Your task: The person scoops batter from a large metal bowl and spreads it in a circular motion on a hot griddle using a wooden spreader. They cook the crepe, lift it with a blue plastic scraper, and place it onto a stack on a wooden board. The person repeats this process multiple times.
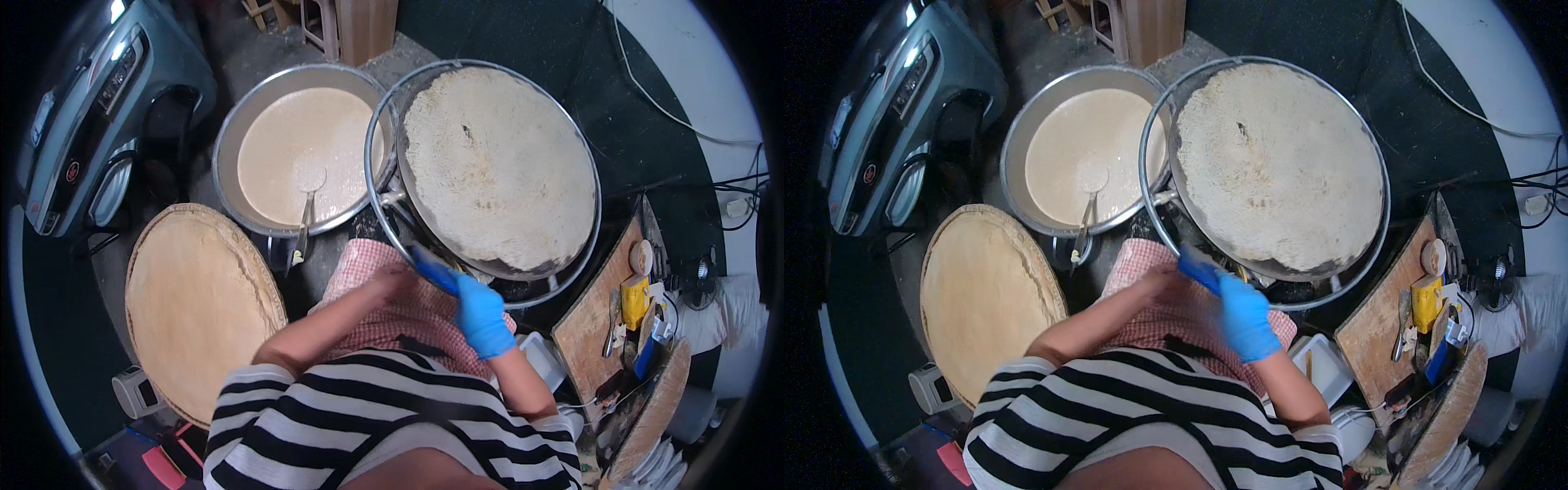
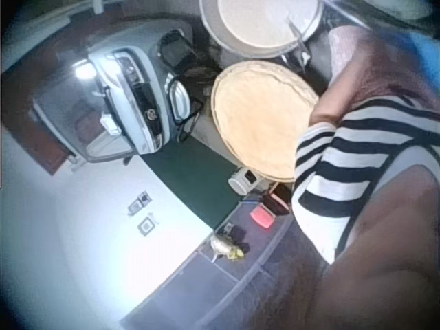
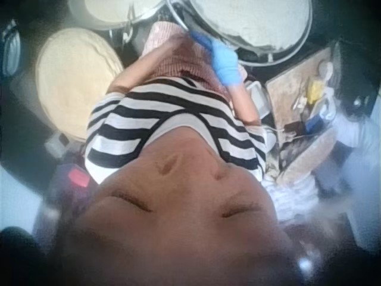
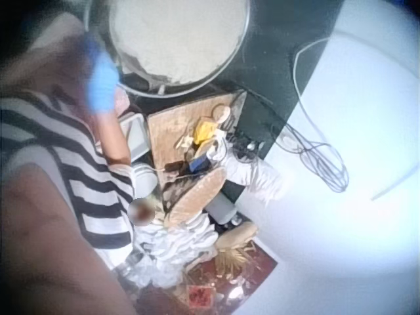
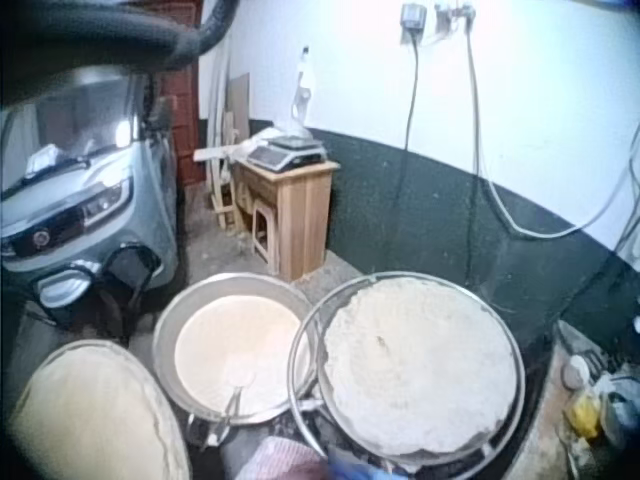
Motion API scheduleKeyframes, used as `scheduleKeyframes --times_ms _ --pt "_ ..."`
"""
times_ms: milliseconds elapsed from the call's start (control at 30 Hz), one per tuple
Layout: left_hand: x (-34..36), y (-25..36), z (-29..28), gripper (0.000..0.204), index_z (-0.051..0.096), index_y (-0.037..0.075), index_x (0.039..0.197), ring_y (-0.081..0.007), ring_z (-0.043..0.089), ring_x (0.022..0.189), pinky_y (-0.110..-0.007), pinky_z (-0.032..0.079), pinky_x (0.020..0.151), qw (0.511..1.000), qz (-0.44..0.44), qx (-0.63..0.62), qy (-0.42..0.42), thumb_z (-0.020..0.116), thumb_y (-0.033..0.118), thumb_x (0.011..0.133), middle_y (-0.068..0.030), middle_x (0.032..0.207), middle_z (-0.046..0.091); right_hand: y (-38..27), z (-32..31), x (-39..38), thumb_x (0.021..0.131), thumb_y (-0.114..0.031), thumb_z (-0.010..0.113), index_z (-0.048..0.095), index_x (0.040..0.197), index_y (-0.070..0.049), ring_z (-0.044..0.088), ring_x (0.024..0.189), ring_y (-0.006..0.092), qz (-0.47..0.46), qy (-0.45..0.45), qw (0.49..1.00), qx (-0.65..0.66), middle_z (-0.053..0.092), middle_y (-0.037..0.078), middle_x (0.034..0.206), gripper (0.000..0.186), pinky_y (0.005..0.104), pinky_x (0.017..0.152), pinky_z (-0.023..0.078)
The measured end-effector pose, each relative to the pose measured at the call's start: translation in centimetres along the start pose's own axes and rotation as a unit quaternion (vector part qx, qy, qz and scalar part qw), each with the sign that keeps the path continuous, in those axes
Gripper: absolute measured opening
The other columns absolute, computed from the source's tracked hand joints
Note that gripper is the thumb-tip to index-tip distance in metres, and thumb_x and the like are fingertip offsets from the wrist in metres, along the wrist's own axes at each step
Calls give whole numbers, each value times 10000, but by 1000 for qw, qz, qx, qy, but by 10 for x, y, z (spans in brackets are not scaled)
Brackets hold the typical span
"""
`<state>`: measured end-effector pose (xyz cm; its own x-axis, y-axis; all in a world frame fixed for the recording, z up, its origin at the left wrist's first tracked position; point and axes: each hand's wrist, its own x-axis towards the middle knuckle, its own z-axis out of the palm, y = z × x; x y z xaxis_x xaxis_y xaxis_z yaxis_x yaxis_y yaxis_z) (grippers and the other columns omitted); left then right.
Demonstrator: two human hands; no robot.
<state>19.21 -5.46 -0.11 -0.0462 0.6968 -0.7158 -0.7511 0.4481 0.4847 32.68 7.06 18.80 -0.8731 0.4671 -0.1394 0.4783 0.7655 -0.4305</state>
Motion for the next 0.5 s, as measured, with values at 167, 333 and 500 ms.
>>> scheduleKeyframes --times_ms 167,333,500 --pt "-35 34 -46 161 550 42 1000 -179 625 840 -291 515 720 995 56 -41 74 567 78 843 -88 930 628 11 -9 1 713 29 504 528 1140 -72 589 837 339 -34 110 993 -32 603 176 958 439 410 713 476" --pt "-16 59 -69 292 431 15 1112 -165 630 808 -252 523 691 968 134 -99 189 549 40 846 -102 874 622 -8 16 39 732 34 487 514 1148 -67 584 864 331 4 26 997 -66 593 167 993 429 400 748 472" --pt "4 93 -75 332 429 14 1112 -145 618 783 -221 503 673 978 150 -35 143 589 90 831 -82 885 617 -24 32 90 755 13 484 510 1142 -60 585 866 330 -24 60 994 -85 590 165 986 394 403 746 475"
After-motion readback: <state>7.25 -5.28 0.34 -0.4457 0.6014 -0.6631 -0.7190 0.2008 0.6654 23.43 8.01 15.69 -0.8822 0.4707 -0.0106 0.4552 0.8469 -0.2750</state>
